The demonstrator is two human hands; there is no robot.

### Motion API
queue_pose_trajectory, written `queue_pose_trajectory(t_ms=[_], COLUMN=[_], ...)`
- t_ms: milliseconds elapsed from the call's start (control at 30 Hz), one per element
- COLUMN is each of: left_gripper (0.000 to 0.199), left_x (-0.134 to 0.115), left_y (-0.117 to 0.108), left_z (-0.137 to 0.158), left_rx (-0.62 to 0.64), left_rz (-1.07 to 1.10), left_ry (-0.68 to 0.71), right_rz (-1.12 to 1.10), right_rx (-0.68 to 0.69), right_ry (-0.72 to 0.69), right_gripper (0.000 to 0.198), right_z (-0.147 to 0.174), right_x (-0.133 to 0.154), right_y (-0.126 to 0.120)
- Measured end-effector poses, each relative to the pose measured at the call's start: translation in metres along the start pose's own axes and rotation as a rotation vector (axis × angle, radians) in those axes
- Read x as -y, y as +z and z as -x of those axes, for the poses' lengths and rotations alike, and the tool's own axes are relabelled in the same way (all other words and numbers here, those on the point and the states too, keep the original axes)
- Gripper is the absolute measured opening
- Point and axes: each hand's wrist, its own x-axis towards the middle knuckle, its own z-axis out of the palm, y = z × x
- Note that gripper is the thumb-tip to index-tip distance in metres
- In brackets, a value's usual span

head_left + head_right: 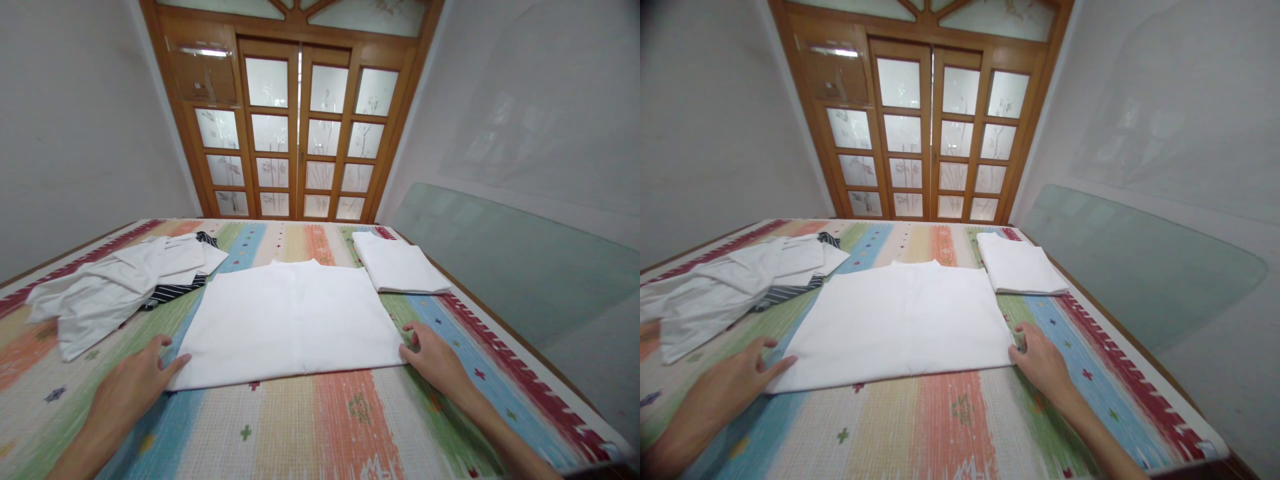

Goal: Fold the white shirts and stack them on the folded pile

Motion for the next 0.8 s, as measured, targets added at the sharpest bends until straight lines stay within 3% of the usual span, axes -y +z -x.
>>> queue_pose_trajectory(t_ms=[133, 267, 367, 567, 700, 800], left_gripper=[0.043, 0.049, 0.057, 0.062, 0.065, 0.065], left_x=[-0.029, -0.067, -0.078, -0.068, -0.064, -0.066], left_y=[0.01, 0.038, 0.057, 0.06, 0.06, 0.063], left_z=[-0.006, -0.009, -0.01, -0.013, -0.014, -0.015], left_rx=[-0.188, -0.163, -0.12, -0.081, -0.088, -0.103], left_rz=[0.06, 0.084, 0.013, -0.065, -0.073, -0.063], left_ry=[0.286, 0.547, 0.682, 0.806, 0.815, 0.81], right_rz=[0.01, -0.053, -0.063, 0.004, 0.016, -0.034], right_rx=[-0.103, -0.032, 0.064, 0.286, 0.31, 0.302], right_ry=[-0.263, -0.474, -0.591, -0.587, -0.554, -0.547], right_gripper=[0.024, 0.026, 0.038, 0.06, 0.062, 0.065], right_z=[-0.018, -0.049, -0.075, -0.123, -0.152, -0.168], right_x=[0.027, 0.06, 0.072, 0.07, 0.076, 0.097], right_y=[0.007, 0.028, 0.049, 0.079, 0.091, 0.1])
